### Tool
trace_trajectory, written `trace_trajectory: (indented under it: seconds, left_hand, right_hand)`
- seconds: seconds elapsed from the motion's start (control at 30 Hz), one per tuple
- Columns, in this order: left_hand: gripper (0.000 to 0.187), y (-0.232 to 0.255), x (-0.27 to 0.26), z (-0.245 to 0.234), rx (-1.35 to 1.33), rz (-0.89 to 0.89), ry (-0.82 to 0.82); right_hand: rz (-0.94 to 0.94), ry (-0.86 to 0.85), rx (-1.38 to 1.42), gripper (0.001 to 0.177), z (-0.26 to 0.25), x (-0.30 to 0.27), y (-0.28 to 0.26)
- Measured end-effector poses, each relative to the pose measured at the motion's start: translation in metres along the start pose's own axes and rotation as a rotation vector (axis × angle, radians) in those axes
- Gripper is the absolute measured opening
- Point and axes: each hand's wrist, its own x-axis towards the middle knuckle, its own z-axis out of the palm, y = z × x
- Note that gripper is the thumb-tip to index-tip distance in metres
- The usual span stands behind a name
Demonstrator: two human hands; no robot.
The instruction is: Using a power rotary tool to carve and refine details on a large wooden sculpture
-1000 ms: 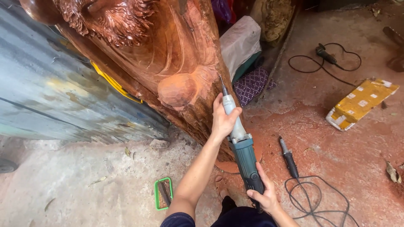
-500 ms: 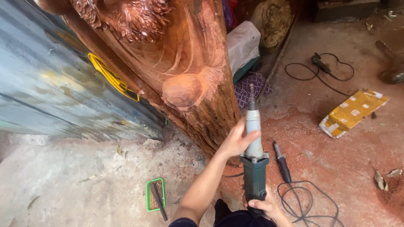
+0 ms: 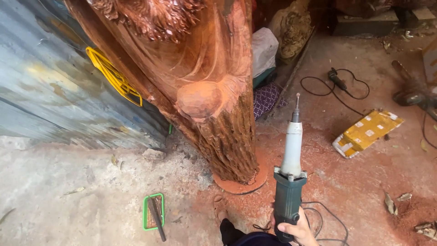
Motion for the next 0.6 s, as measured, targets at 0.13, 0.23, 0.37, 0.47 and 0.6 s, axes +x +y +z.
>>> trace_trajectory:
  seconds: [0.13, 0.23, 0.37, 0.47, 0.6]
  left_hand:
    - [0.029, -0.001, 0.016, 0.019, 0.036, 0.026, -0.195]
    - [0.037, 0.002, 0.025, 0.041, 0.059, 0.051, -0.345]
    - [0.017, 0.001, 0.043, 0.012, -0.775, -0.183, 0.389]
    - [0.018, 0.008, 0.059, -0.034, -0.903, -0.39, 0.462]
    - [0.017, 0.025, 0.052, -0.064, -0.91, -0.328, 0.348]
  right_hand:
    - [-0.011, -0.043, -0.006, 0.061, 0.006, 0.006, -0.005]
    - [-0.046, -0.093, -0.026, 0.058, 0.014, 0.011, -0.005]
    - [0.052, -0.035, -0.035, 0.063, 0.009, 0.008, 0.004]
    - [0.031, -0.04, -0.062, 0.06, 0.014, 0.01, 0.0]
    - [0.017, -0.054, -0.083, 0.054, 0.017, 0.009, -0.008]
